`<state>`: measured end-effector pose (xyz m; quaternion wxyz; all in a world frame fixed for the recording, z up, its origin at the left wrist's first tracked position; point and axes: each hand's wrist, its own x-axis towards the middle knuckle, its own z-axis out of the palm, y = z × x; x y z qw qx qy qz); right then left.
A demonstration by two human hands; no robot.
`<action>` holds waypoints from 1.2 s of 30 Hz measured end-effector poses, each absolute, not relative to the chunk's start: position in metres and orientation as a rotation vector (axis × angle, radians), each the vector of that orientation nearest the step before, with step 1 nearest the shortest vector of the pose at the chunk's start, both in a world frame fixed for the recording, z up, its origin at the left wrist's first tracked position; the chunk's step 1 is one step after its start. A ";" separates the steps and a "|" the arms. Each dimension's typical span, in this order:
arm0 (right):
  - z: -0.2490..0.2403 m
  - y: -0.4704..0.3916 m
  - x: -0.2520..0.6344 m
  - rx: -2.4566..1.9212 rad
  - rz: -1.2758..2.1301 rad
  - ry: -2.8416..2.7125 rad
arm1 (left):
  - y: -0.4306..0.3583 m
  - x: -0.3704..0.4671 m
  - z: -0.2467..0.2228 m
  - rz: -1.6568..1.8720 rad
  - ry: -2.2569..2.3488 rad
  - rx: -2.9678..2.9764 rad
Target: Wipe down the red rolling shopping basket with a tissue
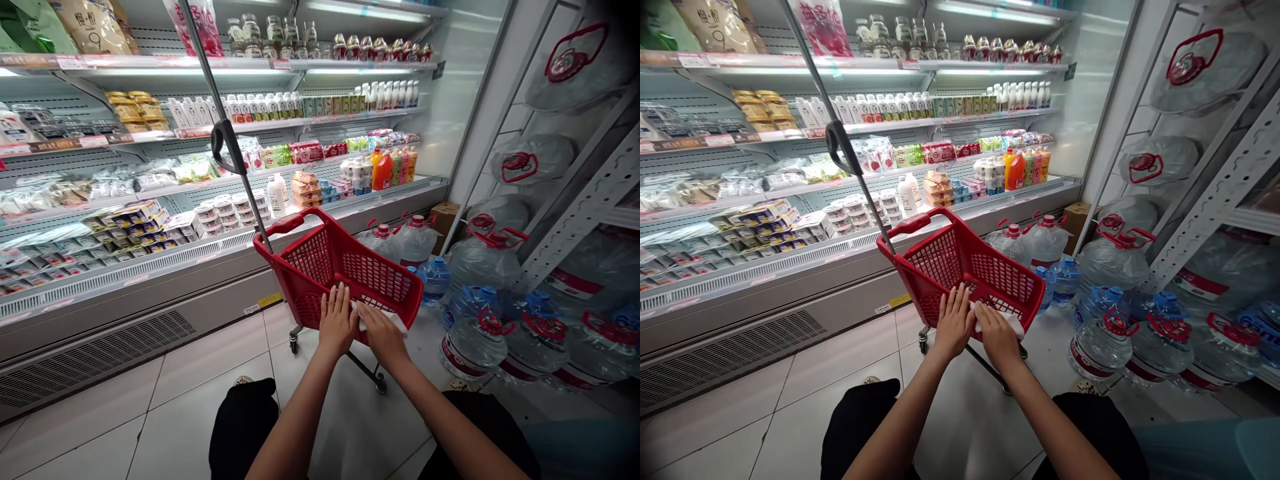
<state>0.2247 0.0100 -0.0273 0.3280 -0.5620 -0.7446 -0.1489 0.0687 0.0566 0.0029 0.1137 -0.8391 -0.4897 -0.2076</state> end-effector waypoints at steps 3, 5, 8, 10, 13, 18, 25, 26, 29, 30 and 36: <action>-0.020 0.027 0.200 -1.433 -0.362 -1.970 | 0.057 0.060 0.001 -0.579 -1.414 -2.445; -0.019 0.026 0.197 -1.435 -0.345 -1.986 | 0.061 0.052 0.003 -0.573 -1.409 -2.449; -0.024 0.007 0.206 -1.430 -0.346 -2.014 | 0.070 0.044 0.006 -0.590 -1.465 -2.465; -0.029 -0.014 0.214 -1.420 -0.357 -2.037 | 0.077 0.042 0.009 -0.603 -1.538 -2.469; -0.034 -0.037 0.218 -1.371 -0.388 -2.095 | 0.085 0.042 0.011 -0.602 -1.615 -2.455; -0.032 -0.028 0.190 -1.275 -0.411 -2.131 | 0.081 0.039 0.011 -0.564 -1.623 -2.433; -0.033 -0.030 0.165 -1.271 -0.417 -2.100 | 0.069 0.022 0.020 -0.409 -1.644 -2.538; -0.035 -0.038 0.170 -1.229 -0.440 -2.134 | 0.070 0.020 0.023 -0.391 -1.648 -2.549; -0.037 -0.059 0.202 -1.136 -0.484 -2.242 | 0.074 0.019 0.030 -0.360 -1.679 -2.549; -0.038 -0.064 0.216 -1.131 -0.482 -2.262 | 0.073 0.020 0.031 -0.354 -1.693 -2.537; -0.046 -0.072 0.284 -1.357 -0.474 -2.087 | 0.039 0.039 0.009 -0.441 -1.514 -2.512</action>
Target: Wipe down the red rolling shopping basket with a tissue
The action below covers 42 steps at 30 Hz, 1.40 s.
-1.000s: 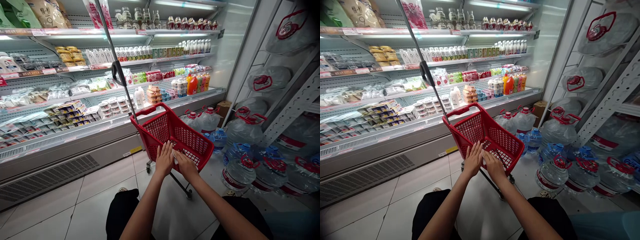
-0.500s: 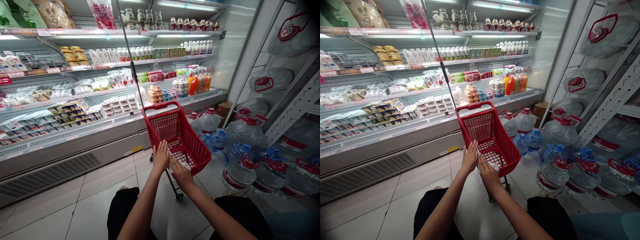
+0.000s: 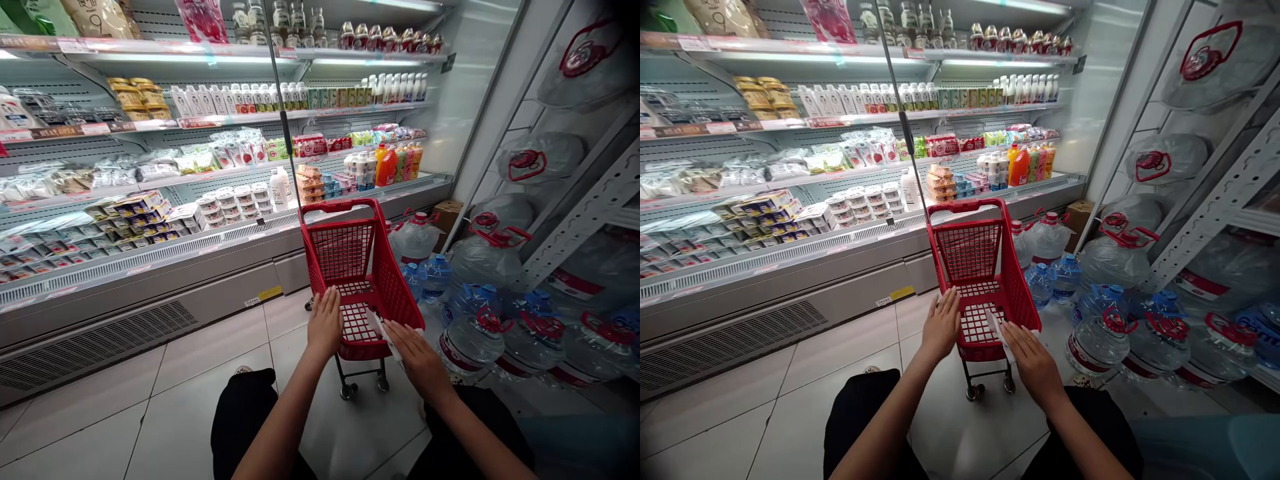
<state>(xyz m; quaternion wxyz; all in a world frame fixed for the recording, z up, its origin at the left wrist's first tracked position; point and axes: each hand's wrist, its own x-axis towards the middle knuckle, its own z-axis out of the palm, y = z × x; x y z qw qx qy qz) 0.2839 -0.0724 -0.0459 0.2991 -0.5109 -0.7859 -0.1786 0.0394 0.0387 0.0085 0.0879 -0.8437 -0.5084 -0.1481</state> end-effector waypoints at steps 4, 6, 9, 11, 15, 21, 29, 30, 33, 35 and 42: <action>-0.053 -0.078 0.255 -1.394 -0.471 -2.029 | 0.018 0.052 -0.008 -0.525 -1.476 -2.478; -0.053 -0.077 0.226 -1.359 -0.463 -2.042 | 0.018 0.053 -0.008 -0.527 -1.478 -2.487; -0.049 -0.068 0.196 -1.296 -0.449 -2.089 | 0.028 0.046 -0.002 -0.509 -1.485 -2.503; -0.046 -0.061 0.197 -1.245 -0.431 -2.147 | 0.037 0.035 0.003 -0.491 -1.511 -2.505; -0.045 -0.058 0.241 -1.208 -0.402 -2.191 | 0.052 0.012 0.012 -0.481 -1.602 -2.487; -0.048 -0.073 0.253 -1.303 -0.416 -2.083 | 0.044 0.024 0.002 -0.548 -1.686 -2.407; -0.034 -0.064 0.249 -1.062 -0.346 -2.270 | 0.021 0.021 -0.003 -0.607 -1.504 -2.464; -0.031 -0.059 0.262 -1.020 -0.329 -2.290 | 0.023 0.014 0.000 -0.590 -1.505 -2.466; -0.025 -0.043 0.289 -0.978 -0.290 -2.295 | 0.032 -0.001 0.006 -0.545 -1.529 -2.460; -0.025 -0.035 0.288 -1.018 -0.269 -2.241 | 0.036 -0.002 0.007 -0.535 -1.567 -2.446; -0.038 -0.048 0.238 -1.049 -0.245 -2.207 | 0.020 0.030 0.001 -0.568 -1.494 -2.488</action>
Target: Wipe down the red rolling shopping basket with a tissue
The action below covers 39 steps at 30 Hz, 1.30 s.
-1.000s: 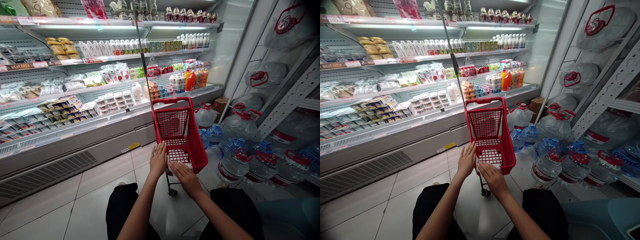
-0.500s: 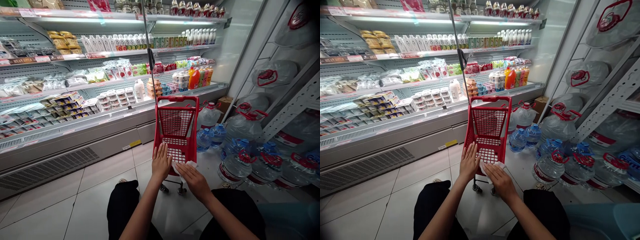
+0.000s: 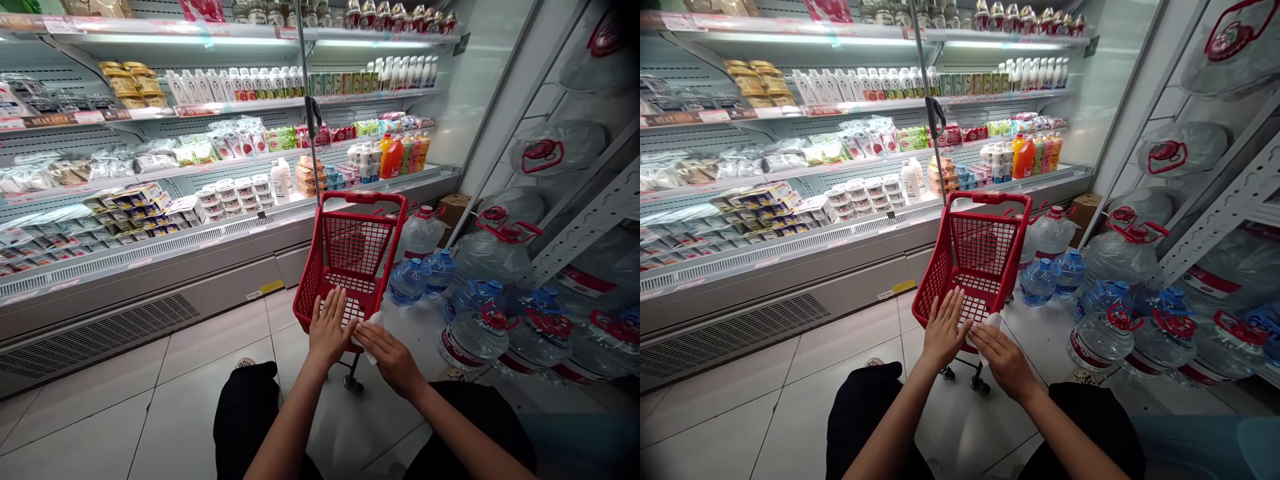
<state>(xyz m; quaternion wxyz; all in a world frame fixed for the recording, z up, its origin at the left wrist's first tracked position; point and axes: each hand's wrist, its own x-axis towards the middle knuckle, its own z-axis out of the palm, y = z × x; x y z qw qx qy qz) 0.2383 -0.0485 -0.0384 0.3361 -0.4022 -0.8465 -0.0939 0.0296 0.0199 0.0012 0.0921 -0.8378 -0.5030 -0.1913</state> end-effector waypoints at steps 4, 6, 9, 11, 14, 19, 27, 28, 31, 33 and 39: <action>-0.030 -0.037 0.256 -0.883 -0.206 -2.353 | 0.016 0.030 0.001 -0.567 -1.498 -2.499; -0.022 -0.017 0.273 -0.873 -0.187 -2.355 | 0.019 0.025 0.001 -0.557 -1.507 -2.498; -0.013 0.018 0.288 -0.996 -0.180 -2.268 | 0.026 0.015 0.001 -0.540 -1.534 -2.484; -0.012 0.032 0.285 -1.072 -0.190 -2.200 | 0.032 0.007 0.002 -0.525 -1.568 -2.466; -0.019 0.031 0.260 -1.122 -0.231 -2.142 | 0.042 -0.007 0.004 -0.510 -1.669 -2.413; -0.031 -0.006 0.192 -0.967 -0.257 -2.257 | 0.043 -0.012 0.006 -0.524 -1.783 -2.346; -0.013 0.024 0.218 -0.908 -0.307 -2.310 | 0.035 -0.034 0.005 -0.533 -1.752 -2.382; -0.010 0.033 0.230 -0.975 -0.319 -2.277 | 0.037 -0.040 0.007 -0.526 -1.765 -2.374; -0.006 0.050 0.247 -1.094 -0.345 -2.209 | 0.037 -0.045 0.011 -0.515 -1.812 -2.331; -0.009 0.046 0.237 -1.103 -0.352 -2.189 | 0.032 -0.036 0.012 -0.523 -1.794 -2.333; -0.017 0.020 0.192 -1.004 -0.314 -2.241 | 0.013 -0.002 0.013 -0.549 -1.642 -2.447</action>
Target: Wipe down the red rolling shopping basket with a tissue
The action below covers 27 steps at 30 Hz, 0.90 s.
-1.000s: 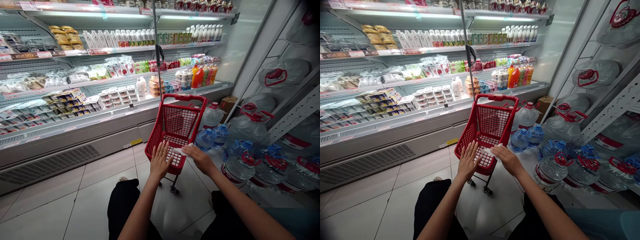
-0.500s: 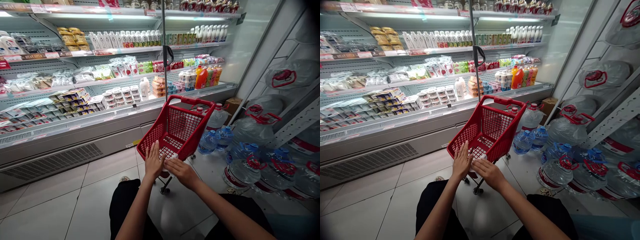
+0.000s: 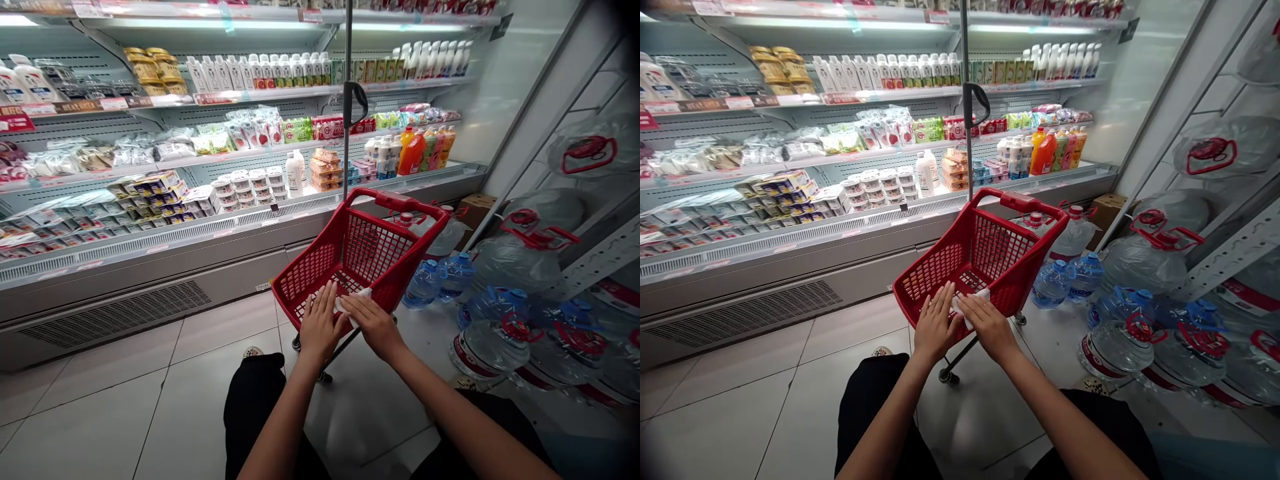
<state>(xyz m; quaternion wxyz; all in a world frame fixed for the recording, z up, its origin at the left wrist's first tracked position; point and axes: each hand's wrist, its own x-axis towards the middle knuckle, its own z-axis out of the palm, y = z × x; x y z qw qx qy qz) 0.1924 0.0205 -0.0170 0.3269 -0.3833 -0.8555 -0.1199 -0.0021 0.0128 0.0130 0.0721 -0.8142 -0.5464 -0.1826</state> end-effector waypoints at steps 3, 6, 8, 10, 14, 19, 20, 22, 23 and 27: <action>-0.008 0.032 0.216 -0.998 -0.325 -2.283 | 0.014 -0.013 0.015 -0.502 -1.635 -2.461; 0.002 0.051 0.250 -1.078 -0.375 -2.230 | 0.020 -0.032 0.018 -0.482 -1.652 -2.436; 0.003 0.058 0.261 -1.118 -0.398 -2.180 | 0.023 -0.040 0.020 -0.484 -1.701 -2.391; 0.001 0.055 0.255 -1.129 -0.396 -2.146 | 0.025 -0.036 0.023 -0.503 -1.753 -2.338; -0.006 0.036 0.217 -1.114 -0.349 -2.161 | 0.026 0.000 0.028 -0.555 -1.661 -2.385; 0.003 0.026 0.224 -1.068 -0.372 -2.278 | 0.025 0.025 0.024 -0.558 -1.487 -2.489; 0.008 0.026 0.238 -1.087 -0.393 -2.280 | 0.024 0.022 0.022 -0.553 -1.481 -2.484; 0.018 0.024 0.273 -1.163 -0.449 -2.235 | 0.024 0.012 0.021 -0.539 -1.484 -2.472; 0.024 0.022 0.291 -1.210 -0.481 -2.195 | 0.024 0.007 0.022 -0.531 -1.498 -2.464; 0.035 0.013 0.328 -1.368 -0.571 -2.023 | 0.025 0.006 0.030 -0.525 -1.590 -2.424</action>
